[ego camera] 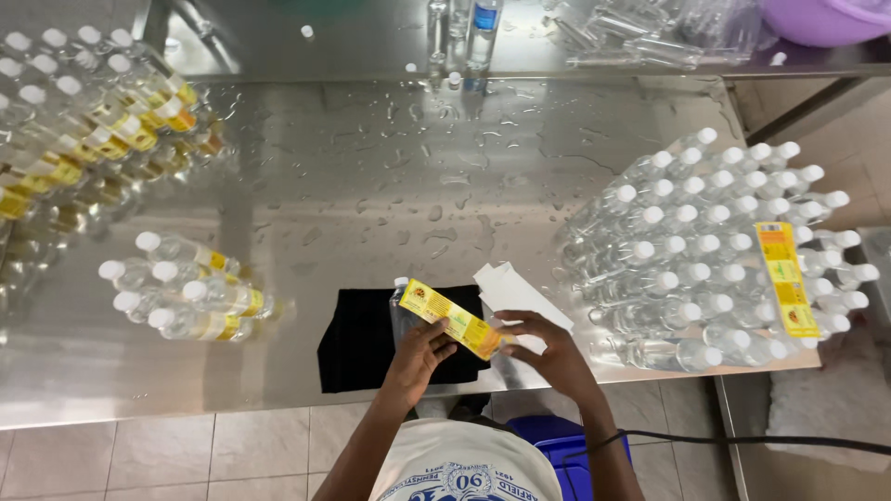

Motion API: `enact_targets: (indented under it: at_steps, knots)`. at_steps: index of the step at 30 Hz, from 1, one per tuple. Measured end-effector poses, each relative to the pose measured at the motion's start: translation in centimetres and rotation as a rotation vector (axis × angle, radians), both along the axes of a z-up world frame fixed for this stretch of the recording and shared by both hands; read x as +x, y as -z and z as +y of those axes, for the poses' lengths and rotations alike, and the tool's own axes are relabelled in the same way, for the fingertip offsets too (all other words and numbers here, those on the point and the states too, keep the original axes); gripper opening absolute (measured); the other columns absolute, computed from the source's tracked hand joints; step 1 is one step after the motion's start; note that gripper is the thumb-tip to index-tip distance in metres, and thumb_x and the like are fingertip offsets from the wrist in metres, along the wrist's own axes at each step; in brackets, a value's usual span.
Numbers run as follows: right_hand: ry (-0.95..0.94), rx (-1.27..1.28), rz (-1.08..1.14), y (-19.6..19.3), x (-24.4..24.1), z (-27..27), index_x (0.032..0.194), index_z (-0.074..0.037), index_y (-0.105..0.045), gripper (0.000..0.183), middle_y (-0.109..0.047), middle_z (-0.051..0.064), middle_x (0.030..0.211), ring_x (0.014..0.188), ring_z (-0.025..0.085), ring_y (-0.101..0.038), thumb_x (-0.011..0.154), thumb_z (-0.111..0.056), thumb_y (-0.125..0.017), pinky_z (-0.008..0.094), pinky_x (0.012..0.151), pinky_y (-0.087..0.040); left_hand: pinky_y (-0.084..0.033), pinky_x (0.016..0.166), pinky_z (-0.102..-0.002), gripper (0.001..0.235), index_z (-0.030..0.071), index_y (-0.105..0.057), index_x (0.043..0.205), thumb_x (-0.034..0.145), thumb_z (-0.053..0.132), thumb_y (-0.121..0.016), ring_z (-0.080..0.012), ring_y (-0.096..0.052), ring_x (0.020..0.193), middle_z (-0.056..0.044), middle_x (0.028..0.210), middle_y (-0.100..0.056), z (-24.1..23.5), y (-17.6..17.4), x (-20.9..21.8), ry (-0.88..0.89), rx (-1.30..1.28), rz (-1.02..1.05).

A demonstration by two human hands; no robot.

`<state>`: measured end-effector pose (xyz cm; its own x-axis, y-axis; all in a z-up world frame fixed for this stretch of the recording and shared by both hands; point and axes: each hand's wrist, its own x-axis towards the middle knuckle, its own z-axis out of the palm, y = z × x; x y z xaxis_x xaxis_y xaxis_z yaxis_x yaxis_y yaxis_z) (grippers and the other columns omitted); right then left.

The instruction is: The person repeatedly picks up clear plastic bottles from a large group on a stainless steel table. They peel yellow labels from a white backing sheet and wrap them around the bottles, smoothing them into place. The labeled bottles are then placed in a separate group on the left side of the table.

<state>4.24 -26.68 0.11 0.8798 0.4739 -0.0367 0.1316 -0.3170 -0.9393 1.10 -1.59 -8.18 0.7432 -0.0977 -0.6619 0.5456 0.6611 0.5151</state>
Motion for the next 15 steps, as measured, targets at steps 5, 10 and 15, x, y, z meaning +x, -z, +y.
enact_targets:
  at_steps: [5,10,15]
  knots:
    - [0.502,0.235,0.514,5.3,0.8,2.7,0.136,-0.003,-0.073,0.048,-0.084,0.017,0.125,0.12,0.023,-0.077,0.089,0.007,-0.078,0.038,0.1,-0.063,-0.063,0.09,-0.036,0.029,0.007,-0.072,0.122,0.097,0.017,-0.081,-0.0228,-0.077,0.095,-0.015,0.113,-0.08,1.4,-0.3,-2.7,-0.154,0.098,-0.005]
    - [0.216,0.166,0.693,8.5,-3.6,5.9,0.127,0.002,-0.078,0.044,-0.078,0.012,0.101,0.089,0.021,-0.071,0.085,-0.008,-0.086,0.033,0.084,-0.059,-0.067,0.08,-0.032,0.044,-0.004,-0.074,0.129,0.093,0.019,-0.084,-0.0272,-0.082,0.096,-0.02,0.113,-0.084,1.8,2.3,-4.0,-0.237,0.232,0.086]
    - [0.595,0.288,0.844,12.2,-6.3,11.2,0.116,0.002,-0.075,0.035,-0.08,0.018,0.106,0.08,0.025,-0.072,0.097,-0.026,-0.079,0.035,0.071,-0.056,-0.066,0.08,-0.032,0.039,-0.003,-0.077,0.129,0.097,0.019,-0.081,-0.0251,-0.084,0.099,-0.018,0.11,-0.086,2.8,2.0,-5.9,-0.193,0.275,0.158]
